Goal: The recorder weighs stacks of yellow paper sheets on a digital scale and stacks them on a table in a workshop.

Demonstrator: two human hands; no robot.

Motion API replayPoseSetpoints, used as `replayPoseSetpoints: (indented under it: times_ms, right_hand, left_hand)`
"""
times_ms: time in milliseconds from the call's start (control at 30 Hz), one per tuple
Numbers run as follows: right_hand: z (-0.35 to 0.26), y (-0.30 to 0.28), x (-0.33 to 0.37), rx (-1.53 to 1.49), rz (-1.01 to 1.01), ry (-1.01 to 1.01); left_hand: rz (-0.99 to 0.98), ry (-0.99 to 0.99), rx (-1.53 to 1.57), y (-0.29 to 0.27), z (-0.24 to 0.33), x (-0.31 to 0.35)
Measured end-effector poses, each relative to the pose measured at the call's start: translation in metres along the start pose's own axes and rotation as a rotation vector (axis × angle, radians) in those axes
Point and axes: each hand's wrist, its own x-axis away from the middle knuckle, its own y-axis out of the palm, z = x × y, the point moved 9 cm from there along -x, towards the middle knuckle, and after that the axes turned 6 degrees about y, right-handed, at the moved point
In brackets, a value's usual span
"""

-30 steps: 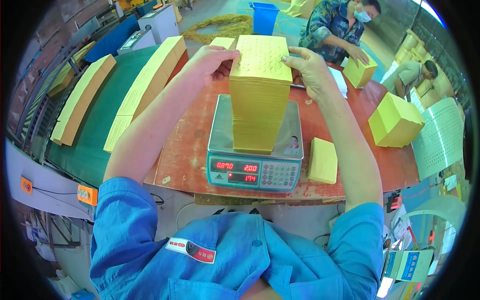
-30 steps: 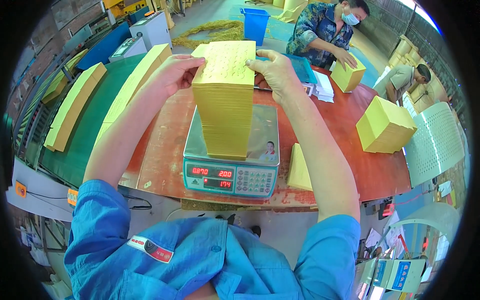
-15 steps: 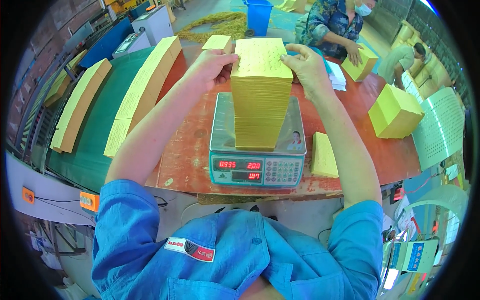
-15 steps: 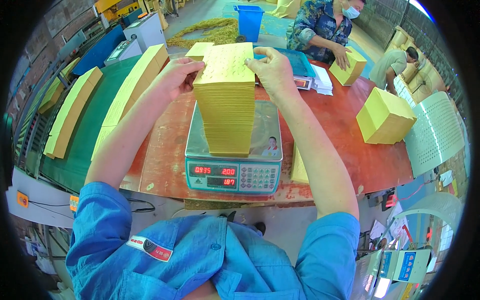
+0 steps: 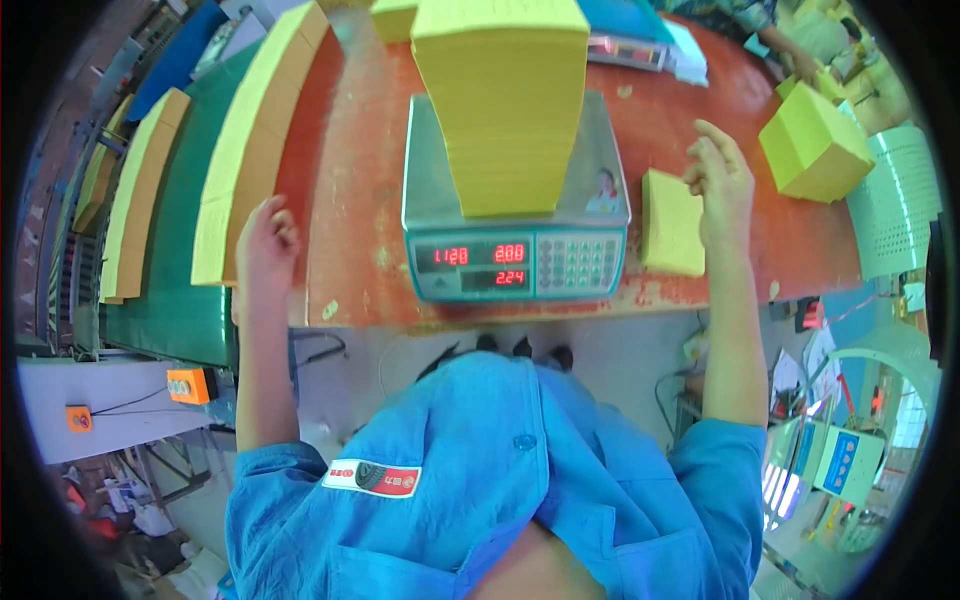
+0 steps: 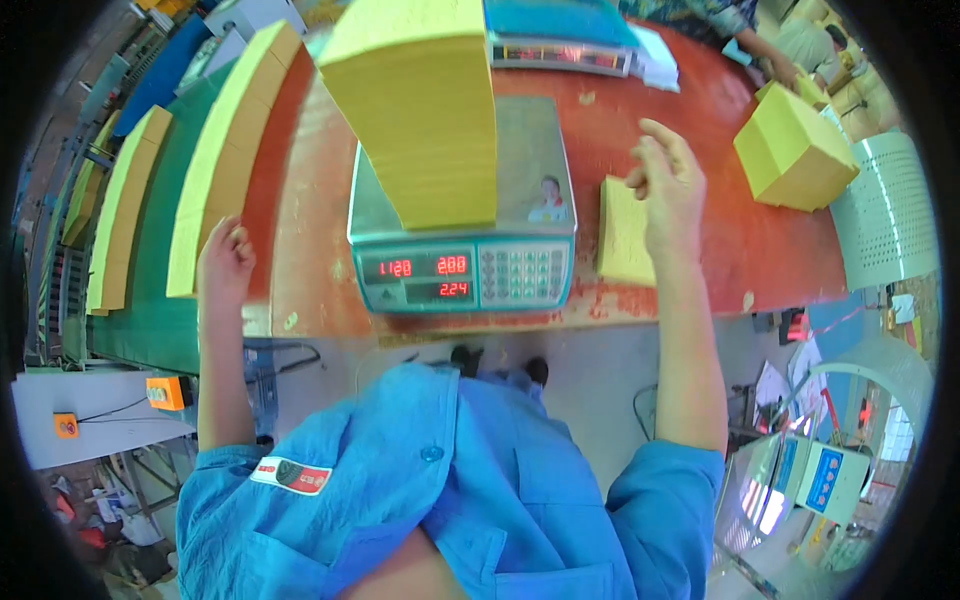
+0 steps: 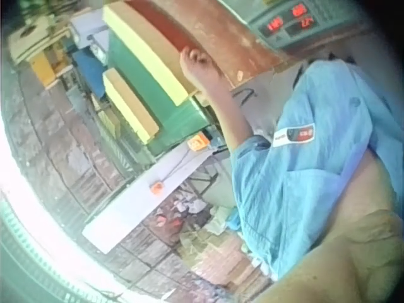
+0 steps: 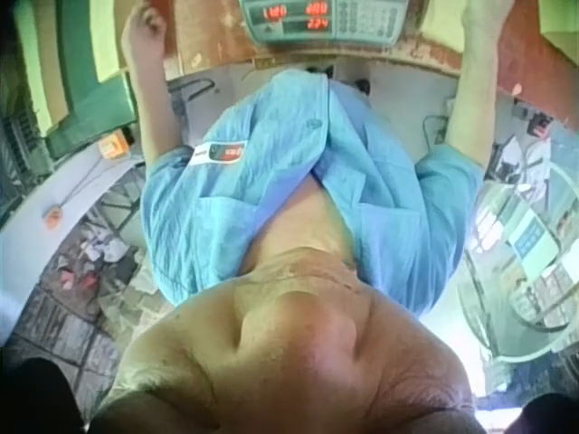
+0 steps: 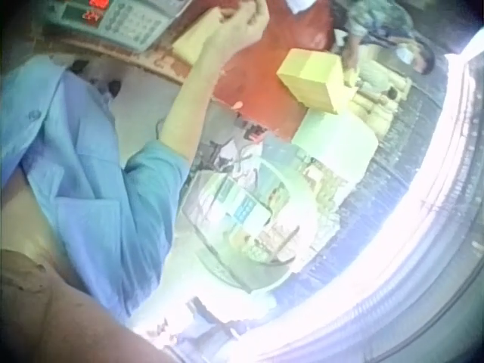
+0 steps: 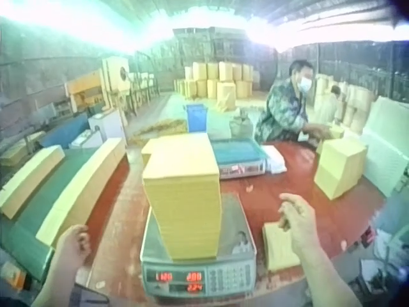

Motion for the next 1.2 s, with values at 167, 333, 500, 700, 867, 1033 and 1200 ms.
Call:
replayPoseSetpoints:
  times_ms: [167,333,500,700,867,1033,1200]
  right_hand:
    - [0.065,-0.057,0.01,-0.042,0.084,0.208]
    - [0.08,-0.024,0.008,-0.085,0.007,0.234]
    - [0.067,0.018,0.011,-0.138,-0.069,0.202]
    - [0.066,0.035,0.002,-0.141,-0.117,0.206]
    - [0.055,0.042,0.0,-0.124,-0.136,0.161]
    - [0.06,0.048,0.016,-0.044,-0.109,0.239]
    - [0.053,0.054,0.04,-0.15,-0.154,0.262]
  left_hand:
    - [0.201,-0.098,-0.037,-0.089,-0.015,0.033]
    - [0.16,-0.072,-0.039,-0.066,-0.01,0.028]
    - [0.067,-0.077,-0.063,-0.025,-0.005,0.026]
    - [-0.061,-0.039,-0.08,0.013,0.007,0.013]
    - [-0.207,0.095,-0.117,0.079,0.044,0.028]
    - [-0.422,0.854,-0.59,0.223,0.11,0.067]
    - [-0.72,1.1,-0.847,0.324,0.133,0.097]
